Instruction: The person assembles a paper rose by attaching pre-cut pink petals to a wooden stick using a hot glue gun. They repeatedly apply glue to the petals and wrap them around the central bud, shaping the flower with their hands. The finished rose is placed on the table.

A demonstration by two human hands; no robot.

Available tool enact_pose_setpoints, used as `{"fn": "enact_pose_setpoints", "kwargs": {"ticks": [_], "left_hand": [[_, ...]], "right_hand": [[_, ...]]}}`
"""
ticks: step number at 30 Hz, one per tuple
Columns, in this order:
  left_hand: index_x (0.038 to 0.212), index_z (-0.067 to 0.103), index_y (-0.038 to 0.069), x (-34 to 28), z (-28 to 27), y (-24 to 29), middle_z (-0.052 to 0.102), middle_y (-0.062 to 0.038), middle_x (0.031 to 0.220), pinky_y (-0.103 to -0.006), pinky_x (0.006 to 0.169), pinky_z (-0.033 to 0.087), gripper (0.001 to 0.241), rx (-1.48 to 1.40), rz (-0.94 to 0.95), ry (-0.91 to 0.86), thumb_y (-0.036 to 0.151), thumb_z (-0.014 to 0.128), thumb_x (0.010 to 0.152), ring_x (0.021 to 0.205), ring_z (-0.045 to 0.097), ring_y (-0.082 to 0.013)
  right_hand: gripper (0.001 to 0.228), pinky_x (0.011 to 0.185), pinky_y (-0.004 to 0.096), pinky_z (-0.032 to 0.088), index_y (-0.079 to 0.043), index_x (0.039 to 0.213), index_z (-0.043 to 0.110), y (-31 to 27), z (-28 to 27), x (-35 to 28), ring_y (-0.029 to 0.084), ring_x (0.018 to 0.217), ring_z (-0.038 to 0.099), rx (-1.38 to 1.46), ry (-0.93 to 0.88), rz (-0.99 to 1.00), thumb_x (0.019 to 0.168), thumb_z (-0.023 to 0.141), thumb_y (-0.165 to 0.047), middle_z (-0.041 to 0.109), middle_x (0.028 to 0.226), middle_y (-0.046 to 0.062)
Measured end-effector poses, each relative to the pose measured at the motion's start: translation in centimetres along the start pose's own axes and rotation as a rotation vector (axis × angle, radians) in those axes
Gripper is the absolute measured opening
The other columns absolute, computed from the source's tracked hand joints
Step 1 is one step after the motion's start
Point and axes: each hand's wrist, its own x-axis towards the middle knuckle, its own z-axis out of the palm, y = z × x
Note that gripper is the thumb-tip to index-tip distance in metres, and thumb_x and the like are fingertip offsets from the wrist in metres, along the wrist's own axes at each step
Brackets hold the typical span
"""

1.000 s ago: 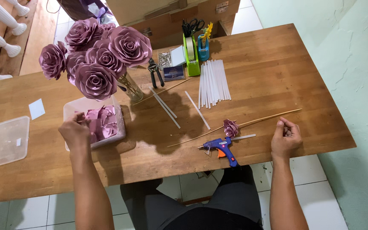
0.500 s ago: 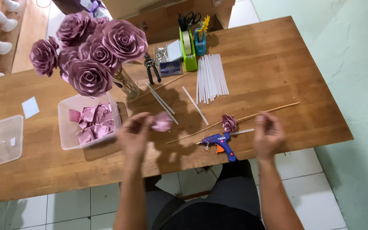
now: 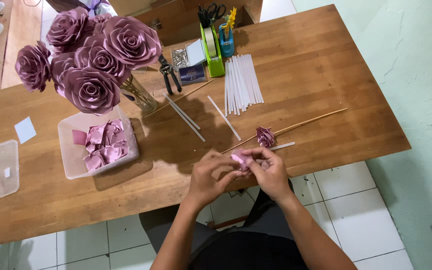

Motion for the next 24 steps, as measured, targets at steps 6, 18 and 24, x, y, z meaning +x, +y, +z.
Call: {"fn": "enact_pose_setpoints", "kwargs": {"ticks": [6, 18, 24], "left_hand": [[0.111, 0.074, 0.007, 0.0, 1.4, -0.4, 0.074, -0.015, 0.092, -0.0382, 0.072, 0.062, 0.037, -0.224, -0.365, -0.133, 0.008, 0.083, 0.075, 0.081, 0.073, -0.0285], [0.100, 0.076, 0.007, -0.3, 1.6, -2.6, 0.077, -0.009, 0.081, -0.0269, 0.071, 0.057, 0.022, -0.336, -0.726, 0.036, 0.007, 0.082, 0.079, 0.074, 0.066, -0.0125], [0.119, 0.066, -0.001, -0.9, 2.7, -4.8, 0.075, -0.018, 0.097, -0.0341, 0.080, 0.057, 0.039, -0.407, -0.649, 0.078, 0.000, 0.076, 0.081, 0.086, 0.067, -0.0196]], "right_hand": [[0.022, 0.059, 0.028, 0.061, -0.004, 0.099, 0.067, 1.3, -2.1, -0.8, 0.014, 0.065, 0.067, -0.277, -0.123, -0.017, 0.078, 0.070, 0.001, 0.068, 0.077, 0.010], [0.040, 0.071, 0.040, 0.061, -0.005, 0.108, 0.071, 7.2, -6.7, -0.4, 0.035, 0.084, 0.072, -1.007, 0.006, 0.006, 0.073, 0.084, -0.019, 0.066, 0.093, 0.015], [0.036, 0.066, 0.038, 0.060, 0.000, 0.111, 0.070, 6.5, -6.2, -0.7, 0.038, 0.085, 0.070, -0.961, -0.002, -0.019, 0.077, 0.075, -0.010, 0.064, 0.091, 0.018]]}}
